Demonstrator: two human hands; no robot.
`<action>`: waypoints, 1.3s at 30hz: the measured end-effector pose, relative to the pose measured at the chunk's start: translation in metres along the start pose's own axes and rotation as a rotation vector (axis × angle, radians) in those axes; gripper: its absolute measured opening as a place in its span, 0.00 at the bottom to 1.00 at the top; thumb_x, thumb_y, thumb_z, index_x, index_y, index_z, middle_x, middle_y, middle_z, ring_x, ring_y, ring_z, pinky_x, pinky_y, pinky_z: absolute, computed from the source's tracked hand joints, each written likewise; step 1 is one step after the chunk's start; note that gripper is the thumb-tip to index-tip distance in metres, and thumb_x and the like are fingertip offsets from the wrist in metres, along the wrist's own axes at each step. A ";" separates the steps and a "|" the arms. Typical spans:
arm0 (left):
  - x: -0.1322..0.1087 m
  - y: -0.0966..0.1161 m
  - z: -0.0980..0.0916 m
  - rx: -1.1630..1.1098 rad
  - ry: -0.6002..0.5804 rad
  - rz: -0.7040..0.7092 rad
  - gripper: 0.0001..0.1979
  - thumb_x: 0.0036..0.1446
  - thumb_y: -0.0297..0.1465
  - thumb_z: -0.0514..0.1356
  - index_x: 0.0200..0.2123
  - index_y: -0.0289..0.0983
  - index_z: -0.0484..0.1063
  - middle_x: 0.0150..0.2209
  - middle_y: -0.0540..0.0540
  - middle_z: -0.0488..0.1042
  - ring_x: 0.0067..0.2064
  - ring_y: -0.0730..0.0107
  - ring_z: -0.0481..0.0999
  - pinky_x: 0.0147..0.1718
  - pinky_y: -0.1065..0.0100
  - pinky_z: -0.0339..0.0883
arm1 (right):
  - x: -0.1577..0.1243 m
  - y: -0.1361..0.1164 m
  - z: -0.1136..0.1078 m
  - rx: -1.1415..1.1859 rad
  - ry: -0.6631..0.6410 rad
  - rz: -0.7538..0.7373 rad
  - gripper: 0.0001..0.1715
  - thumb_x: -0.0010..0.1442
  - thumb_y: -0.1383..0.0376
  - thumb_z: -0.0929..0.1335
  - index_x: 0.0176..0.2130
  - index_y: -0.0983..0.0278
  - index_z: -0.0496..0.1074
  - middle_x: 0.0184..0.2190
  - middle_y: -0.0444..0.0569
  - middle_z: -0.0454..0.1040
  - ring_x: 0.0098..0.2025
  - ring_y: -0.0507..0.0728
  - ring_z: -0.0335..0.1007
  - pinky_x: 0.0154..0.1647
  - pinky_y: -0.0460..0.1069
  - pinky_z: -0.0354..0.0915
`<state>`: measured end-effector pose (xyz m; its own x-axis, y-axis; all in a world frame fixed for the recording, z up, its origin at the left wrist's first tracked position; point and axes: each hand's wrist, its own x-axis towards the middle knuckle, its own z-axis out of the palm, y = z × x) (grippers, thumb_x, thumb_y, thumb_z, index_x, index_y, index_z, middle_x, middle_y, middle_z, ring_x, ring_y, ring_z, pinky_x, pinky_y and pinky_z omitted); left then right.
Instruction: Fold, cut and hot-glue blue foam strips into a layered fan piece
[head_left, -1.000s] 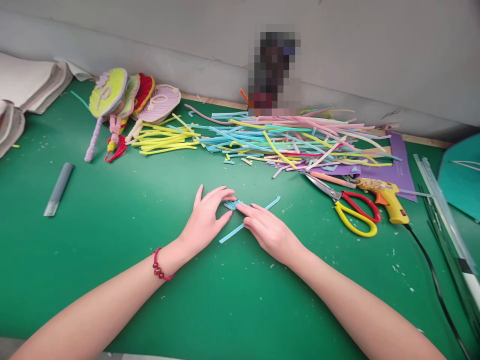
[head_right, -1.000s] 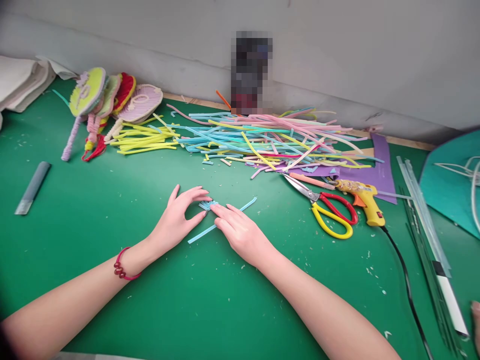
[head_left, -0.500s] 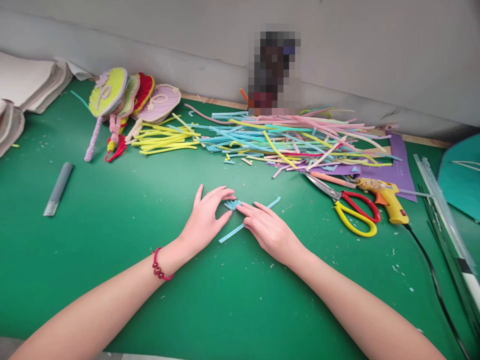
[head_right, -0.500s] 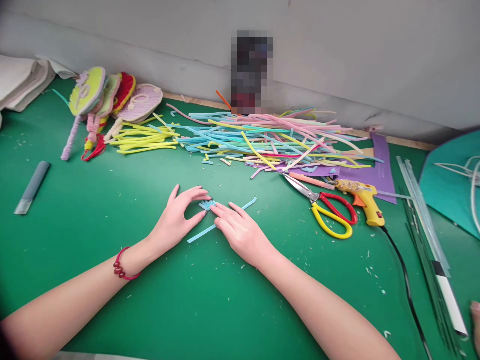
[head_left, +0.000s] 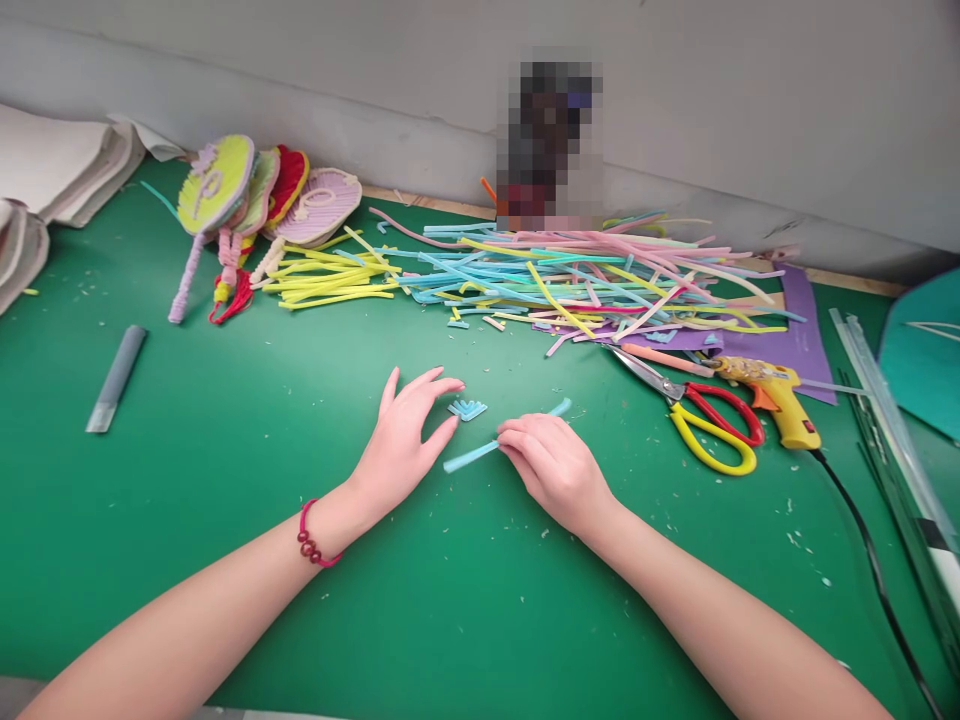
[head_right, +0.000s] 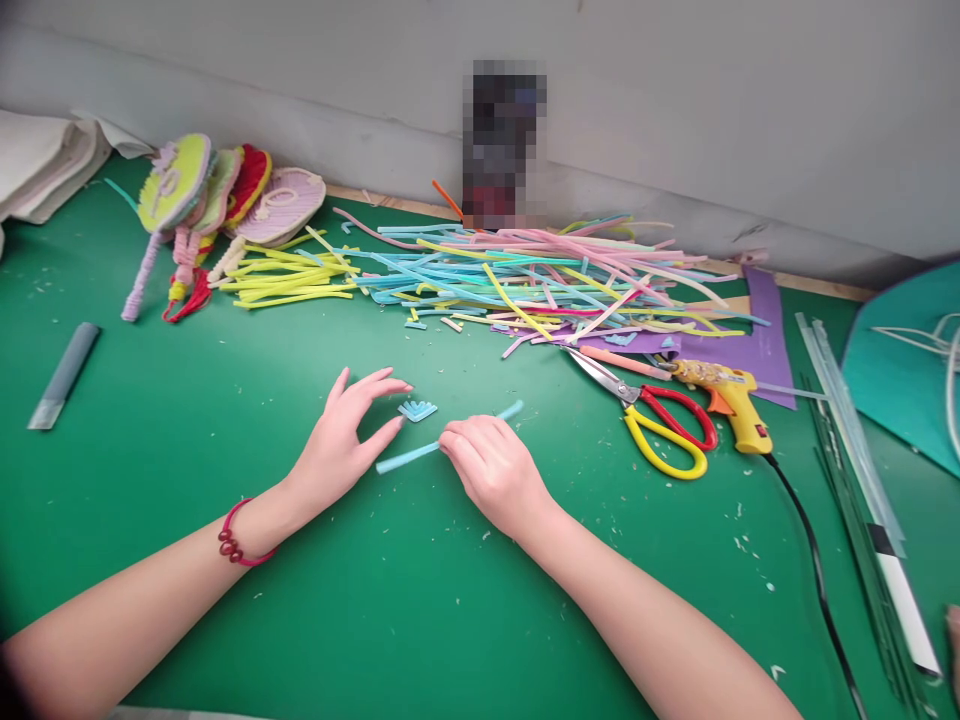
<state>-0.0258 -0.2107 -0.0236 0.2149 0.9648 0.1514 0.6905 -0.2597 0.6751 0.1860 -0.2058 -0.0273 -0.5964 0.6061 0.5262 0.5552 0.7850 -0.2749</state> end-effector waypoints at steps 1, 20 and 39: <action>-0.002 0.000 -0.003 -0.010 0.017 0.007 0.13 0.64 0.31 0.51 0.51 0.41 0.64 0.50 0.47 0.74 0.59 0.64 0.67 0.65 0.48 0.42 | 0.000 0.000 -0.001 -0.017 0.016 0.024 0.06 0.64 0.73 0.63 0.37 0.65 0.69 0.32 0.50 0.77 0.34 0.54 0.73 0.37 0.50 0.67; -0.009 -0.006 -0.019 0.188 -0.060 0.315 0.10 0.66 0.29 0.51 0.37 0.39 0.72 0.35 0.49 0.78 0.38 0.69 0.74 0.42 0.64 0.65 | -0.004 -0.016 -0.007 0.016 -0.082 0.139 0.08 0.65 0.71 0.63 0.34 0.63 0.68 0.28 0.46 0.74 0.28 0.52 0.68 0.29 0.49 0.57; -0.004 -0.006 -0.032 0.480 -0.038 0.601 0.05 0.64 0.28 0.55 0.37 0.36 0.71 0.32 0.49 0.77 0.32 0.71 0.71 0.36 0.66 0.61 | -0.008 -0.011 -0.004 0.098 -0.082 0.157 0.05 0.64 0.71 0.64 0.34 0.65 0.69 0.26 0.46 0.72 0.27 0.50 0.67 0.29 0.45 0.62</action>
<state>-0.0529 -0.2112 -0.0052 0.6655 0.6524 0.3627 0.6698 -0.7364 0.0957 0.1867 -0.2196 -0.0252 -0.5545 0.7269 0.4051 0.5878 0.6867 -0.4277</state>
